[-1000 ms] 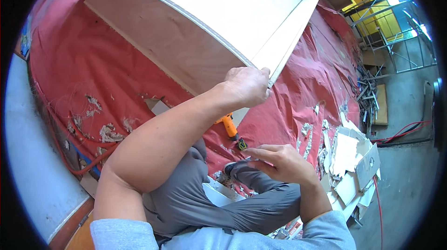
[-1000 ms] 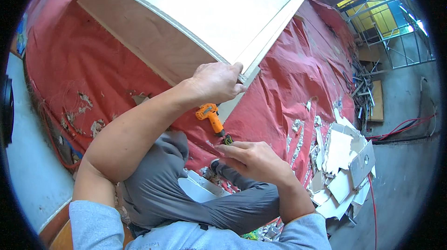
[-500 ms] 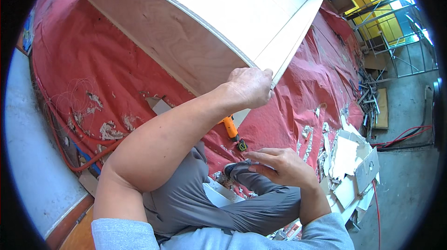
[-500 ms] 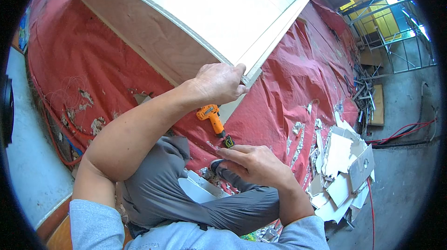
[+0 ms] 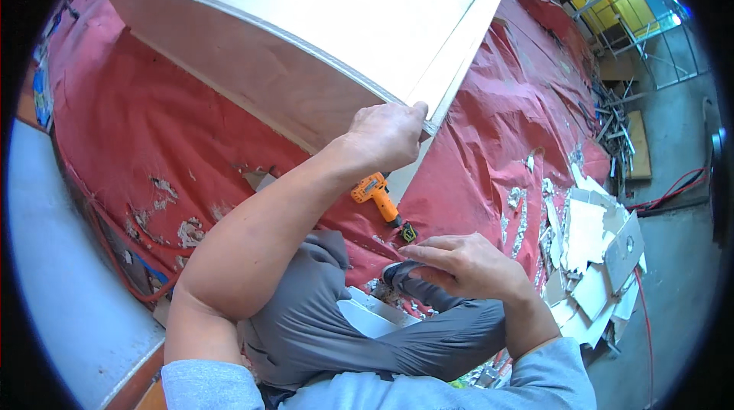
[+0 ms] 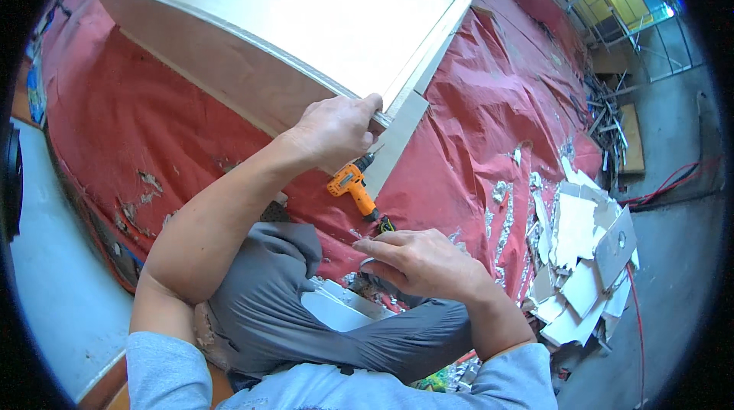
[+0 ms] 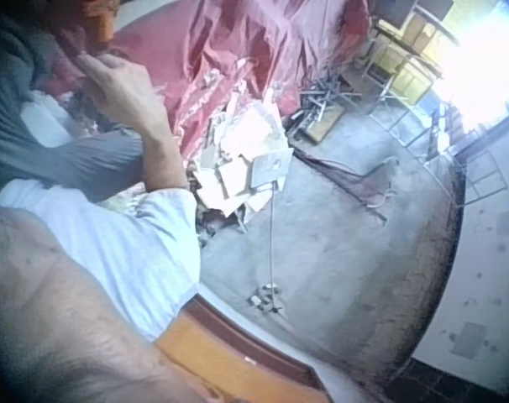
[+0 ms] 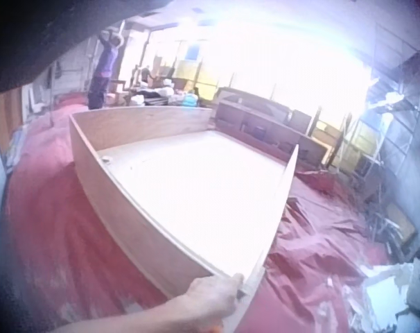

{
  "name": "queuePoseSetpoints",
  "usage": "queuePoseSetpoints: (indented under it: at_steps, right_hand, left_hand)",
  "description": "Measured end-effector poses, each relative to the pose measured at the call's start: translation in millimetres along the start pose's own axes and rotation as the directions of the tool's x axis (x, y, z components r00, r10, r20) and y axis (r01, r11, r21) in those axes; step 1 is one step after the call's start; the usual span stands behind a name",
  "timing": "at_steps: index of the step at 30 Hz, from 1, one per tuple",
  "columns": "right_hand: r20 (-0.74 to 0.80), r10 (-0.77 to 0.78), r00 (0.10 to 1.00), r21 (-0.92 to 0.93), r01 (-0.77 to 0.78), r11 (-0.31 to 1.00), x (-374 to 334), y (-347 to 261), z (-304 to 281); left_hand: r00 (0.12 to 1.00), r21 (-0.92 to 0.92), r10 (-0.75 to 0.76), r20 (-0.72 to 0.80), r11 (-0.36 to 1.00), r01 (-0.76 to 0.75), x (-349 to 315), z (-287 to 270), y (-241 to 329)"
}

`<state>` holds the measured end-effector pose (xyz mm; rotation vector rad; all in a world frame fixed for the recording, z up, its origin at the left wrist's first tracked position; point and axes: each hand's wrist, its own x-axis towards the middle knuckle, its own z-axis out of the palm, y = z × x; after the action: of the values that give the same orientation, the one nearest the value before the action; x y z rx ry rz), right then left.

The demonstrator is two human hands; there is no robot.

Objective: The person assembles a large wooden frame by hand and using a drill. They align wooden boards, pick up and move boards into position, and secure them together with screws on a floor covered in protective sheeting.

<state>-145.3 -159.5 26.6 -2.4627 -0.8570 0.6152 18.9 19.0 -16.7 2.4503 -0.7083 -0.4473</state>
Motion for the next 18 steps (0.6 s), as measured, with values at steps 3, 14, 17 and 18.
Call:
queuePoseSetpoints:
  at_steps: [3,14,17,18]
  right_hand:
    - [-0.024,-0.046,0.999,-0.024,0.045,0.999,-5,2,0]
    - [0.059,-0.078,0.995,-0.025,0.079,0.997,-22,-2,-2]
    - [0.024,-0.119,0.993,-0.004,0.12,0.993,-30,3,4]
    - [0.019,-0.126,0.992,-0.004,0.126,0.992,-33,3,4]
  left_hand:
    - [1.0,0.019,0.008,-0.002,1.0,-0.008,3,2,2]
    - [0.999,0.008,-0.014,-0.035,1.0,0.014,6,2,3]
    - [1.0,0.008,-0.02,-0.02,1.0,0.02,7,3,6]
    - [0.999,-0.003,-0.006,-0.035,1.0,0.006,6,4,8]
